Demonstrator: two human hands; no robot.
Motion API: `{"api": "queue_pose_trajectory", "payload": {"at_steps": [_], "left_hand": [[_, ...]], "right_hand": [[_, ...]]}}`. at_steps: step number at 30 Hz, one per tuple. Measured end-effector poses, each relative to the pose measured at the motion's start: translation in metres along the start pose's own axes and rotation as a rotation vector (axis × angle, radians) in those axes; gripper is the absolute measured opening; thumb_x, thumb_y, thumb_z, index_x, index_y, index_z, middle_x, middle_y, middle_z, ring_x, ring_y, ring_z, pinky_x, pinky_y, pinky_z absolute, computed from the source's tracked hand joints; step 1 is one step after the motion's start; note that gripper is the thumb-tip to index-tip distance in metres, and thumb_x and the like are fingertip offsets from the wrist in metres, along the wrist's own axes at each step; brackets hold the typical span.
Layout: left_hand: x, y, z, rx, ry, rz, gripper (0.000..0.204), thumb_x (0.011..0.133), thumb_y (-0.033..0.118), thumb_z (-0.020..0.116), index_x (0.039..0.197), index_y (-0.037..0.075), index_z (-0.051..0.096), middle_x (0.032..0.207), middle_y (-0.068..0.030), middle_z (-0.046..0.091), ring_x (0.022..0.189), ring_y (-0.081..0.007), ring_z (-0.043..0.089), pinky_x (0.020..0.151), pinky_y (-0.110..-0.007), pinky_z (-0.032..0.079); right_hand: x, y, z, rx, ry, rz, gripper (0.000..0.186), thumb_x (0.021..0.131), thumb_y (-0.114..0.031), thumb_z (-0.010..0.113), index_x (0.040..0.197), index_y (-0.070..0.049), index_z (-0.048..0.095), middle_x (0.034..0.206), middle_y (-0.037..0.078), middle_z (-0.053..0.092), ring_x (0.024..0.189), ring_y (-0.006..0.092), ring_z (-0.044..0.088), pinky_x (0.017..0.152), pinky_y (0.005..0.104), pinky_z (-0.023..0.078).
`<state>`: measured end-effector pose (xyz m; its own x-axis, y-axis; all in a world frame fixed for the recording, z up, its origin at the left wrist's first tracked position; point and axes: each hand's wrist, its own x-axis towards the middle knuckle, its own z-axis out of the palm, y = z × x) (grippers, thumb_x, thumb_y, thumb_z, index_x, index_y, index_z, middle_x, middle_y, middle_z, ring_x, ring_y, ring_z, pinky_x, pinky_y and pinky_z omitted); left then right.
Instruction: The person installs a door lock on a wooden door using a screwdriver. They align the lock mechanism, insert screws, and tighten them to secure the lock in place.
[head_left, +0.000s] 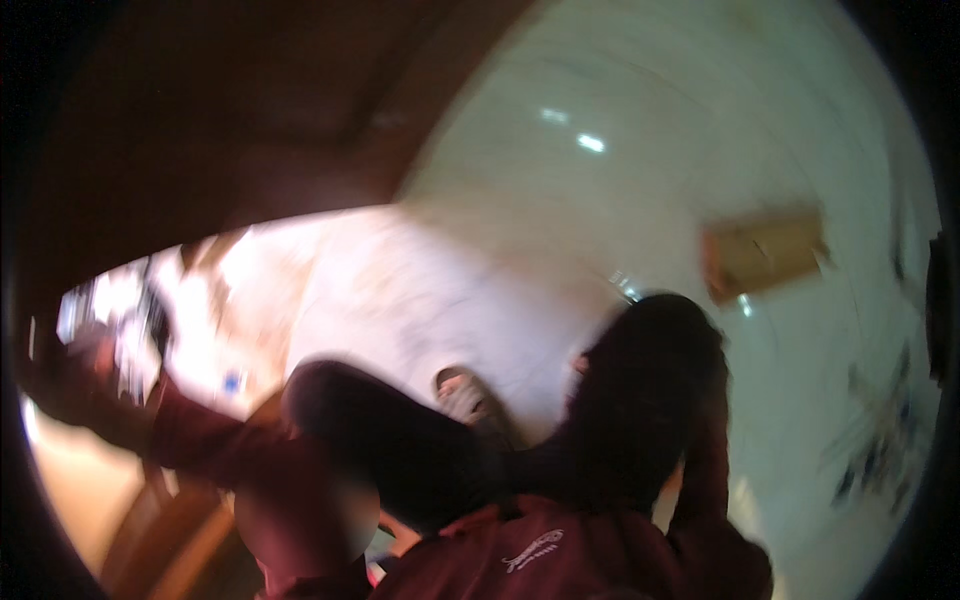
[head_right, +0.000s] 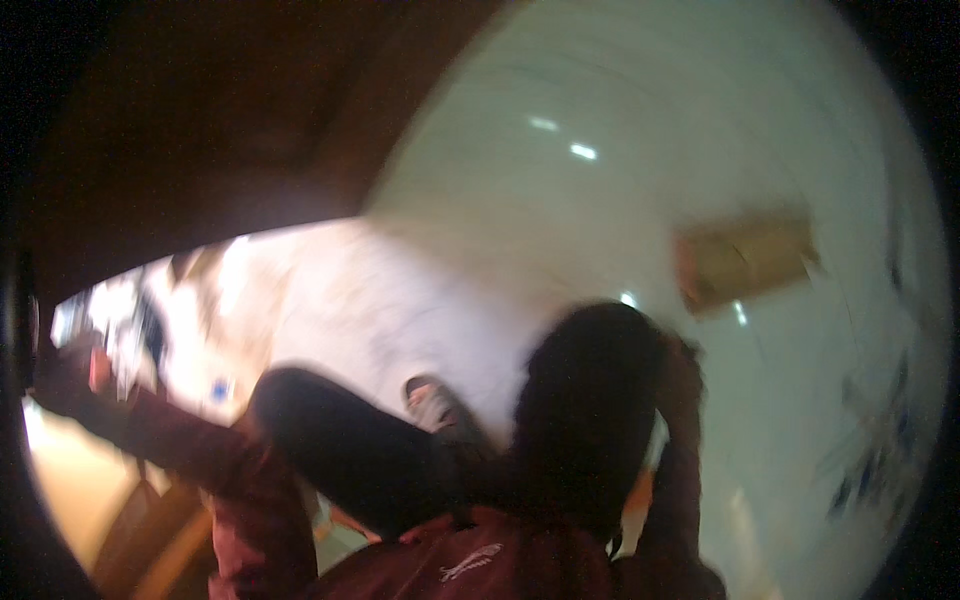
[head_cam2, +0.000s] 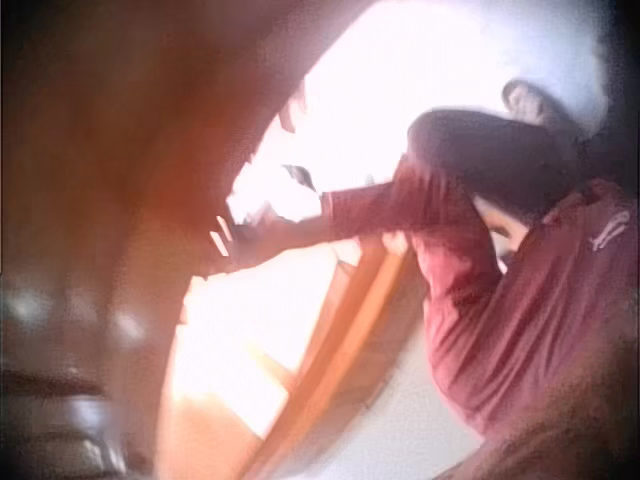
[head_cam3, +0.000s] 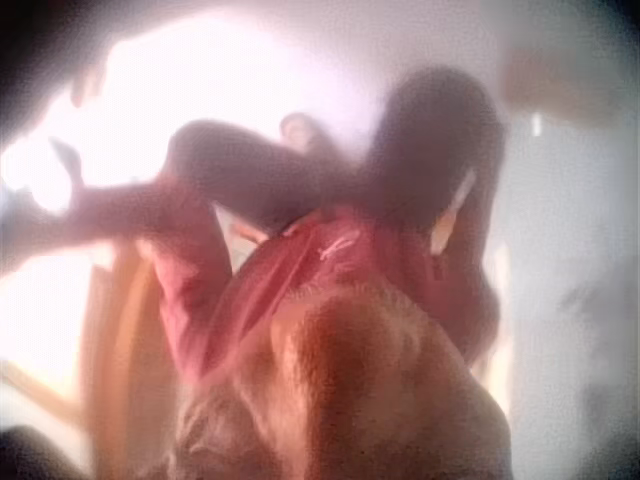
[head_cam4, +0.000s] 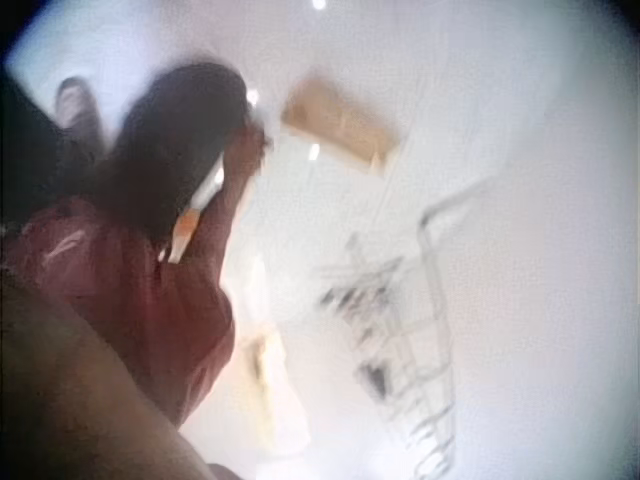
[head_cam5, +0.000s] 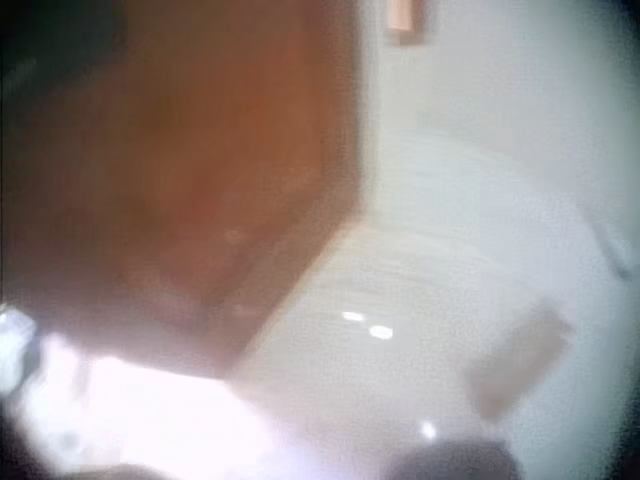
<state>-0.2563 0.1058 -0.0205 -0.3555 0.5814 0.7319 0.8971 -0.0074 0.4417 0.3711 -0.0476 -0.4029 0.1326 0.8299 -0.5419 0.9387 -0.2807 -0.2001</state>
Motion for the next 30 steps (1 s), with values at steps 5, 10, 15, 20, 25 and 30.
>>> {"api": "queue_pose_trajectory", "payload": {"at_steps": [5,10,15,20,25,30], "left_hand": [[-0.052,-0.065,-0.006,-0.306,0.168,-0.286,0.044,0.101,0.026,0.066,0.137,0.002,0.055,0.119,-0.0174,0.065,0.065,-0.0192,0.060,0.050,-0.030,0.047],[-0.167,-0.179,-0.008,-0.553,-0.108,-1.038,0.039,0.105,0.030,0.049,0.131,0.001,0.057,0.113,-0.0142,0.071,0.092,-0.0269,0.073,0.061,-0.027,0.052],[-0.340,-0.282,0.005,-0.273,-0.224,-1.410,0.036,0.104,0.029,0.045,0.121,0.000,0.058,0.084,-0.0191,0.068,0.084,-0.0319,0.073,0.058,-0.034,0.054],[-0.443,-0.328,-0.004,0.702,-0.426,-1.146,0.030,0.103,0.037,0.053,0.122,0.024,0.071,0.105,-0.0168,0.070,0.105,-0.0394,0.065,0.097,-0.055,0.046],[-0.465,-0.350,0.001,1.017,-0.348,-1.153,0.026,0.102,0.034,0.056,0.123,0.037,0.071,0.131,-0.0111,0.057,0.126,-0.0345,0.050,0.110,-0.054,0.030],[-0.478,-0.358,0.024,1.118,-0.145,-1.104,0.028,0.100,0.029,0.059,0.128,0.028,0.067,0.135,-0.0143,0.049,0.137,-0.0320,0.040,0.119,-0.063,0.014]], "right_hand": [[0.032,-0.064,-0.093,0.128,0.043,-0.180,0.040,0.098,-0.031,0.063,0.126,-0.003,0.063,0.115,0.017,0.065,0.105,0.0318,0.065,0.093,0.0435,0.051],[0.060,-0.178,-0.172,0.383,-0.006,-0.566,0.039,0.091,-0.020,0.067,0.123,0.002,0.064,0.112,0.013,0.064,0.100,0.0247,0.062,0.091,0.0356,0.050],[-0.006,-0.279,-0.235,0.499,-0.132,-1.418,0.026,0.101,-0.031,0.066,0.110,-0.006,0.069,0.110,0.014,0.066,0.083,0.0200,0.065,0.074,0.0361,0.051],[-0.011,-0.377,-0.249,0.688,-1.008,-2.055,0.019,0.096,-0.025,0.070,0.094,-0.007,0.066,0.092,0.010,0.069,0.062,0.0181,0.065,0.057,0.0287,0.048],[-0.027,-0.421,-0.232,0.756,-1.029,-2.024,0.014,0.091,-0.019,0.071,0.087,-0.007,0.064,0.084,0.009,0.067,0.059,0.0170,0.063,0.054,0.0281,0.047],[-0.041,-0.479,-0.214,0.819,-0.986,-1.958,0.013,0.087,-0.013,0.071,0.080,-0.007,0.062,0.076,0.007,0.064,0.056,0.0160,0.061,0.052,0.0275,0.046]]}}
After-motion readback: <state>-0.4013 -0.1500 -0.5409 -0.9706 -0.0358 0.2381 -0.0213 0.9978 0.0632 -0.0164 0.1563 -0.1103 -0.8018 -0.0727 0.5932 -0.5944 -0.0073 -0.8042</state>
